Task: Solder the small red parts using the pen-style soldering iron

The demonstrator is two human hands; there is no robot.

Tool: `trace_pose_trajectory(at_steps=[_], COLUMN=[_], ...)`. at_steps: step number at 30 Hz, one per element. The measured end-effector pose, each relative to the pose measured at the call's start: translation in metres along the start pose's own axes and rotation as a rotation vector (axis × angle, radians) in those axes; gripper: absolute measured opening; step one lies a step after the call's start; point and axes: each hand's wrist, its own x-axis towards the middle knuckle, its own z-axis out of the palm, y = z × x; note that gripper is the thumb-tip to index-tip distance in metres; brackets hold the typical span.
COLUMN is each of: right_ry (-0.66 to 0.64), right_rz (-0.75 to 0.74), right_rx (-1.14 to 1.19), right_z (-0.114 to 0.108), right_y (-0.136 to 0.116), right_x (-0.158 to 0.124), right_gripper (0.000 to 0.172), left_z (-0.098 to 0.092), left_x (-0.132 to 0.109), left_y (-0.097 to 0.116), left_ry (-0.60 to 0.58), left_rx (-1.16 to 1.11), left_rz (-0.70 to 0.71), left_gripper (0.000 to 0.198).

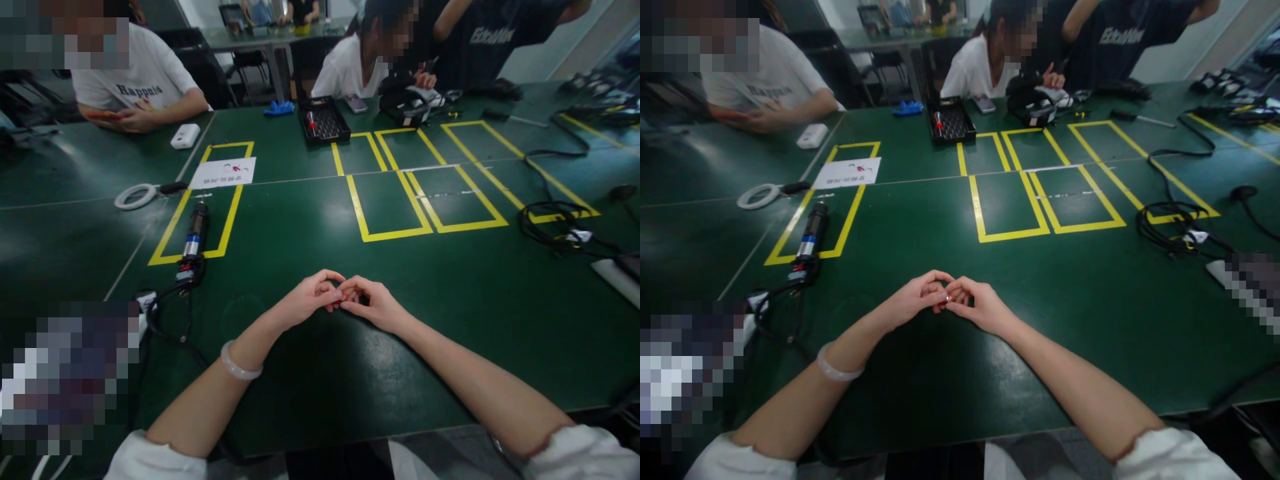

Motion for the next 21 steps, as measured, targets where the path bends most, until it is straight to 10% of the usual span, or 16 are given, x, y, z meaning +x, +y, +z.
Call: trace_pose_trajectory(at_steps=[21], right_ry=[0.105], right_rz=[0.057], right_rx=[0.058], right_z=[-0.0018], right_y=[0.0055], right_x=[0.0013], right_gripper=[0.021], left_z=[0.0058], left_x=[-0.0007], left_y=[-0.0073], left_ry=[0.084], left_rx=[-0.002], left_rz=[0.082], left_gripper=[0.03])
